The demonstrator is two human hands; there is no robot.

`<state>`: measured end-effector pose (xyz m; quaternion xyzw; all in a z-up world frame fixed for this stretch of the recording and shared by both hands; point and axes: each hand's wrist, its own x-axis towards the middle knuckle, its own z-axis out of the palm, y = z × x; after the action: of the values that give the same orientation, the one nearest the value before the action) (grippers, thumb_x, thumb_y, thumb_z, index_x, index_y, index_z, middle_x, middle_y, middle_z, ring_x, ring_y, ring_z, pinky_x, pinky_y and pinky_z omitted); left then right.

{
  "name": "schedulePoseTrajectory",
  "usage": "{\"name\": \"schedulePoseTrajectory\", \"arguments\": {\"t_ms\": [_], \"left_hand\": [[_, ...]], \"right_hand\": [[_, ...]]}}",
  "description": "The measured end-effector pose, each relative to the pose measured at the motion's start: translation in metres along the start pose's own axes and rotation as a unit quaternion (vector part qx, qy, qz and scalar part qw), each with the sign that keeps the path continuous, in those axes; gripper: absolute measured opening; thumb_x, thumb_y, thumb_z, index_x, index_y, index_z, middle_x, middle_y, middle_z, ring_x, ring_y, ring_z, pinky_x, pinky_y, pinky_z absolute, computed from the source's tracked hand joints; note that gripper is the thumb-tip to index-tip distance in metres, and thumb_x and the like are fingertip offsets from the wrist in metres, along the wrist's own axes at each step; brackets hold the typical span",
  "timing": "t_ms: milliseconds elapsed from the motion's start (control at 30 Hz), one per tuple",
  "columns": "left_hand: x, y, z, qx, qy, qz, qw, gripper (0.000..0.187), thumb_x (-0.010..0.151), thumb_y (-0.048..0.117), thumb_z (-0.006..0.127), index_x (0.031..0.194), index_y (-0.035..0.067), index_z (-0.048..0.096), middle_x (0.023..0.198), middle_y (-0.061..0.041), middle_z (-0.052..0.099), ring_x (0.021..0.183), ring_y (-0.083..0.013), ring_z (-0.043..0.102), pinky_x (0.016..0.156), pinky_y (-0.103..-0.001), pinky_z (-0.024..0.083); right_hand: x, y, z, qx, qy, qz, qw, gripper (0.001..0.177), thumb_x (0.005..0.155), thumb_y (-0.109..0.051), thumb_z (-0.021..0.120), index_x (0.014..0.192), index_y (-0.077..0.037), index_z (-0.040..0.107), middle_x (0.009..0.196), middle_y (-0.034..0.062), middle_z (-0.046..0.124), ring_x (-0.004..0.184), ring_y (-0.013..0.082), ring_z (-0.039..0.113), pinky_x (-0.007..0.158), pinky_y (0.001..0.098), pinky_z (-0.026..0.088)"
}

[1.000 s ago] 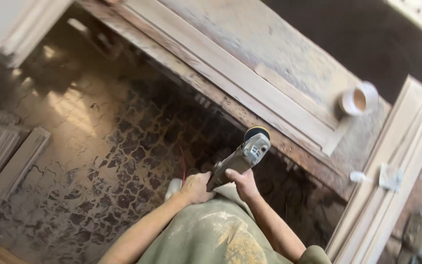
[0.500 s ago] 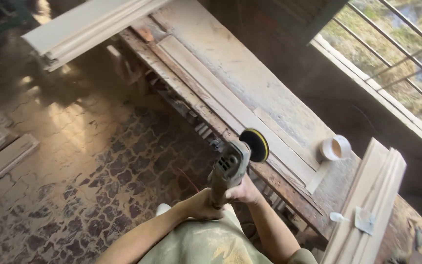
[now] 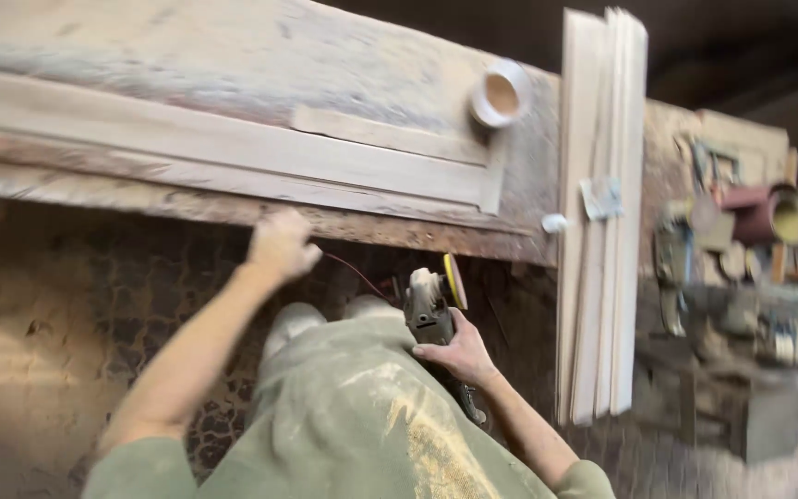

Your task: The recorder sands a wooden board with a power sander and applies glue to the joints.

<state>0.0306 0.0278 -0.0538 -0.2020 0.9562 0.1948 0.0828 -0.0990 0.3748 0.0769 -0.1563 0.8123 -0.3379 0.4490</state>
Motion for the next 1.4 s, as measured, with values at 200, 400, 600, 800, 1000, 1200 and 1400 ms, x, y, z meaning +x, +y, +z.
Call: {"name": "schedulePoseTrajectory", "arguments": {"t_ms": [200, 400, 600, 800, 1000, 1200, 1400], "left_hand": [[0.117, -0.089, -0.024, 0.144, 0.055, 0.028, 0.988, 0.078, 0.076, 0.064, 0.073, 0.127, 0.006, 0.069, 0.147, -0.026, 0.050, 0.137, -0.0440, 0.042, 0.107, -0.060, 0.033], [0.177, -0.090, -0.073, 0.136, -0.139, -0.017, 0.981, 0.080, 0.082, 0.070, 0.073, 0.132, 0.007, 0.072, 0.146, -0.018, 0.063, 0.144, -0.0377, 0.048, 0.117, -0.058, 0.038], [0.234, -0.110, -0.092, 0.124, -0.304, -0.060, 0.943, 0.095, 0.067, 0.080, 0.075, 0.136, 0.014, 0.072, 0.138, -0.017, 0.072, 0.129, -0.0360, 0.066, 0.111, -0.051, 0.052], [0.202, -0.120, -0.080, 0.085, -0.356, -0.053, 0.929, 0.109, 0.068, 0.084, 0.075, 0.147, 0.012, 0.055, 0.140, -0.017, 0.064, 0.126, -0.0335, 0.062, 0.104, -0.048, 0.049], [0.136, -0.116, -0.104, 0.203, -0.317, -0.040, 0.926, 0.098, 0.075, 0.090, 0.054, 0.142, 0.019, 0.052, 0.110, -0.013, 0.078, 0.098, -0.0248, 0.075, 0.087, -0.042, 0.065], [0.030, -0.139, -0.116, 0.045, -0.309, -0.166, 0.935, 0.092, 0.070, 0.088, 0.057, 0.124, 0.016, 0.078, 0.109, -0.015, 0.082, 0.098, -0.0286, 0.077, 0.089, -0.045, 0.063], [-0.131, -0.146, -0.039, -0.276, -0.271, -0.349, 0.853, 0.069, 0.085, 0.064, 0.066, 0.111, 0.002, 0.084, 0.102, -0.017, 0.083, 0.094, -0.0254, 0.074, 0.086, -0.040, 0.058]], "right_hand": [[-0.027, 0.011, 0.005, -0.003, 0.083, 0.054, 0.995, 0.098, 0.060, -0.040, 0.091, 0.137, 0.006, 0.053, 0.119, 0.0197, 0.074, 0.112, 0.0261, 0.072, 0.101, 0.0358, 0.053], [-0.043, 0.015, 0.019, 0.013, 0.152, 0.107, 0.983, 0.096, 0.061, -0.042, 0.089, 0.137, 0.004, 0.053, 0.119, 0.0200, 0.074, 0.114, 0.0296, 0.072, 0.101, 0.0378, 0.053], [-0.039, -0.012, 0.047, 0.063, 0.210, 0.129, 0.967, 0.094, 0.061, -0.044, 0.088, 0.137, 0.001, 0.055, 0.120, 0.0179, 0.074, 0.113, 0.0284, 0.073, 0.101, 0.0379, 0.054], [-0.019, -0.011, 0.065, 0.074, 0.217, 0.129, 0.965, 0.084, 0.062, -0.045, 0.088, 0.127, -0.001, 0.060, 0.113, 0.0147, 0.075, 0.104, 0.0259, 0.073, 0.096, 0.0377, 0.055], [0.020, 0.005, 0.054, 0.131, 0.232, 0.111, 0.957, 0.070, 0.065, -0.043, 0.087, 0.116, -0.001, 0.066, 0.104, 0.0125, 0.077, 0.096, 0.0227, 0.073, 0.090, 0.0362, 0.057], [0.102, 0.047, -0.014, 0.112, 0.277, 0.041, 0.953, 0.066, 0.069, -0.045, 0.087, 0.114, 0.001, 0.068, 0.106, 0.0153, 0.077, 0.097, 0.0239, 0.073, 0.089, 0.0378, 0.057], [0.192, 0.043, -0.108, -0.036, 0.316, 0.115, 0.941, 0.073, 0.072, -0.054, 0.084, 0.107, 0.009, 0.071, 0.106, 0.0253, 0.076, 0.097, 0.0340, 0.074, 0.088, 0.0445, 0.056]]}}
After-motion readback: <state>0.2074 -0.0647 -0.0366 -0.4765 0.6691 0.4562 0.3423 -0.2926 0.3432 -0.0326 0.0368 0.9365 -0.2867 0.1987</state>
